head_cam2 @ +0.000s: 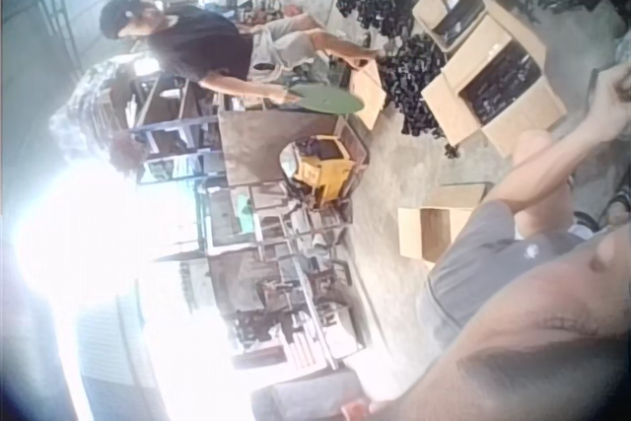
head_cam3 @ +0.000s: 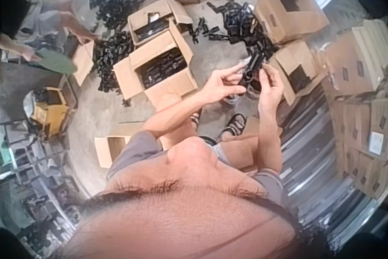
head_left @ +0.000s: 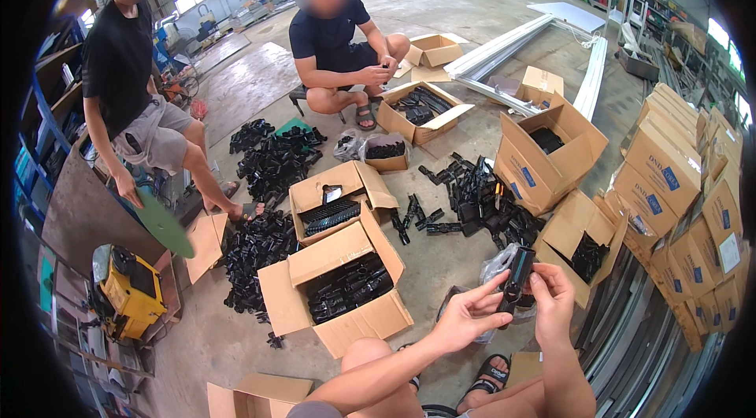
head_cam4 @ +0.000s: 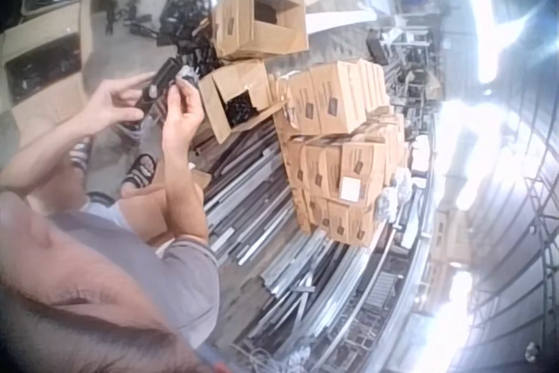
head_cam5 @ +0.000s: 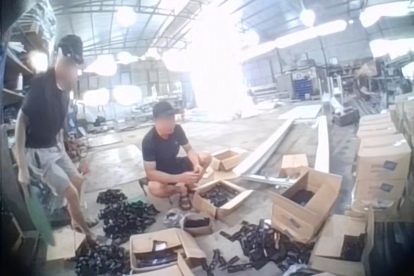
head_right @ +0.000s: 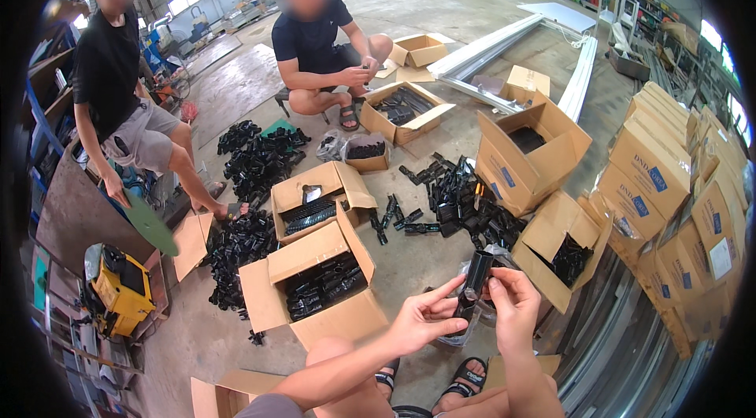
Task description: The person sorts through several boxes of small black metal components by hand while sitting on the floor, picking up items one at a time and placing them into different boxes or bags.
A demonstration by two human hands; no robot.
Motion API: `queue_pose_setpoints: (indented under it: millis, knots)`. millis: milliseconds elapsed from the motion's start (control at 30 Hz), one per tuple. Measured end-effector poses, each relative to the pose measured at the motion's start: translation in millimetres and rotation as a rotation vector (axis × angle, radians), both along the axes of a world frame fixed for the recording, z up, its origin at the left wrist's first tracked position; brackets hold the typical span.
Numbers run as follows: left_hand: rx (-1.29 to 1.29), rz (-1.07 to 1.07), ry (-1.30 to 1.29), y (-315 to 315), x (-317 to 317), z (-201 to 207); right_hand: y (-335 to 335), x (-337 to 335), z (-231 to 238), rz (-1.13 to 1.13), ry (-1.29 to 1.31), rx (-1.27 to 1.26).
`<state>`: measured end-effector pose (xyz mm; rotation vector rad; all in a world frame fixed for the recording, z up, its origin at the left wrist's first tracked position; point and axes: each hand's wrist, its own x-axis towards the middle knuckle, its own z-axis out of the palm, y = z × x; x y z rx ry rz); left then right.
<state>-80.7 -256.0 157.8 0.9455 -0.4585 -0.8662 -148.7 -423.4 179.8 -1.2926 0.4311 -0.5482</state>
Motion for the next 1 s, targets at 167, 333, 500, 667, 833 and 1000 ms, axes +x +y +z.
queue_pose_setpoints:
  millis: [167,333,500,667,833,1000]
  knots:
    - [-0.043,-0.010,0.065,4,2,0,1,-3,2,-0.003,-0.021,-0.117]
    - [-0.009,-0.003,0.116,2,4,0,14,-3,17,-0.100,-0.083,-0.262]
    - [0.039,0.049,0.132,8,7,-2,10,2,13,-0.081,-0.053,-0.387]
    - [-0.016,0.048,0.157,-3,5,1,2,0,10,-0.151,-0.060,-0.614]
    - [-0.017,0.038,0.128,-4,7,0,2,-3,18,-0.126,-0.042,-0.765]
    - [0.017,0.049,0.078,1,4,5,4,0,18,-0.145,-0.108,-0.887]
